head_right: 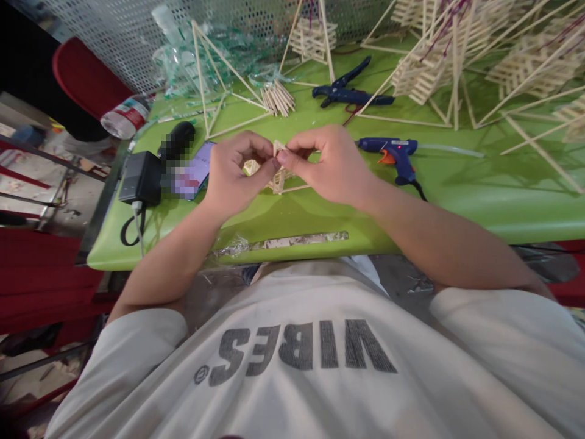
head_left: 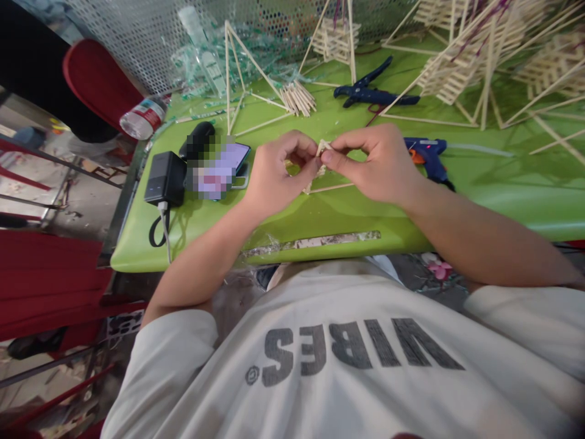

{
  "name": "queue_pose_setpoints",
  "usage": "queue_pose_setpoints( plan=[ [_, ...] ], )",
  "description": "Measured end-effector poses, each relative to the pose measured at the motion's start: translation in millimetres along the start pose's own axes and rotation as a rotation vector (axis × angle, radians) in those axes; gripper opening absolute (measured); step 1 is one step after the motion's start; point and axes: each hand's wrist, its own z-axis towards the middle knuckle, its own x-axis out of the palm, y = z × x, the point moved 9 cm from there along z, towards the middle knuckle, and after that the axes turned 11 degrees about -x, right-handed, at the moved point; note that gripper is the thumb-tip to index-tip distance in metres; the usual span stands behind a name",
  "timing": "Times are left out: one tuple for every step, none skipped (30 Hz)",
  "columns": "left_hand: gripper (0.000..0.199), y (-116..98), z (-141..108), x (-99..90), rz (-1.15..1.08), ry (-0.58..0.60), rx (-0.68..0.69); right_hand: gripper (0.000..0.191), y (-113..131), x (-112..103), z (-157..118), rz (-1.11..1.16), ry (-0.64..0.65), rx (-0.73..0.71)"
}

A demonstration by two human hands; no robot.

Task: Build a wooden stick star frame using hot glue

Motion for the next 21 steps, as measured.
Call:
queue_pose_setpoints(
  plan=[
    [0.031, 0.1, 0.0, -0.1, -0.002, -0.003, 0.002, 0.054, 0.0, -0.3, -0.2, -0.003, -0.002, 0.001],
    [0.031, 0.3, 0.0, -0.3, -0.004, -0.006, 0.004, 0.053, 0.0, -0.5, -0.3, -0.007, -0.004, 0.001],
    [0.031, 0.5, 0.0, -0.3, -0.006, -0.007, 0.004, 0.052, 0.0, -0.7, -0.4, -0.011, -0.004, 0.0],
    [0.031, 0.9, 0.0, -0.2, -0.004, -0.006, 0.0, 0.051, 0.1, -0.8, -0.4, -0.015, -0.004, 0.0],
    [0.031, 1.3, 0.1, -0.1, 0.001, -0.004, -0.005, 0.05, 0.1, -0.8, -0.4, -0.018, -0.001, -0.001],
    [0.031, 1.8, 0.2, -0.1, 0.009, -0.003, -0.011, 0.05, 0.3, -0.6, -0.4, -0.02, 0.003, -0.001],
    [0.03, 1.9, 0.2, -0.1, 0.017, -0.003, -0.015, 0.049, 0.6, -0.6, -0.3, -0.02, 0.005, -0.001],
    [0.03, 1.7, 0.3, -0.3, 0.024, -0.005, -0.015, 0.049, 1.0, -0.5, -0.2, -0.017, 0.008, 0.0],
    [0.028, 1.4, 0.3, -0.7, 0.028, -0.009, -0.014, 0.048, 1.5, -0.5, -0.2, -0.013, 0.01, 0.001],
    [0.027, 1.0, 0.4, -1.0, 0.03, -0.014, -0.012, 0.048, 2.0, -0.5, -0.1, -0.008, 0.011, 0.002],
    [0.026, 0.5, 0.4, -1.4, 0.03, -0.018, -0.008, 0.047, 2.5, -0.6, 0.0, -0.006, 0.011, 0.004],
    [0.025, -0.1, 0.4, -1.5, 0.028, -0.021, -0.003, 0.047, 2.8, -0.7, 0.0, -0.006, 0.01, 0.007],
    [0.025, -0.4, 0.3, -1.5, 0.028, -0.022, -0.001, 0.048, 2.8, -0.7, -0.1, -0.007, 0.011, 0.012],
    [0.025, -0.4, 0.3, -1.3, 0.028, -0.02, 0.0, 0.048, 2.6, -0.7, -0.2, -0.009, 0.011, 0.017],
    [0.026, -0.2, 0.2, -1.0, 0.027, -0.016, -0.002, 0.049, 2.3, -0.6, -0.3, -0.009, 0.012, 0.023],
    [0.027, 0.2, 0.0, -0.9, 0.026, -0.012, -0.006, 0.051, 2.0, -0.6, -0.4, -0.008, 0.012, 0.027],
    [0.029, 0.7, -0.1, -1.0, 0.023, -0.01, -0.011, 0.053, 2.0, -0.7, -0.5, -0.006, 0.01, 0.028],
    [0.031, 1.1, -0.3, -1.6, 0.022, -0.011, -0.019, 0.054, 2.2, -0.9, -0.5, -0.003, 0.007, 0.026],
    [0.034, 1.3, -0.6, -2.6, 0.022, -0.015, -0.025, 0.056, 2.5, -1.0, -0.6, -0.001, 0.005, 0.022],
    [0.036, 1.3, -0.8, -3.8, 0.025, -0.022, -0.033, 0.058, 2.8, -0.9, -0.7, 0.001, 0.004, 0.019],
    [0.037, 1.3, -1.0, -5.1, 0.034, -0.029, -0.045, 0.059, 2.8, -0.6, -0.9, 0.003, 0.006, 0.017]
  ],
)
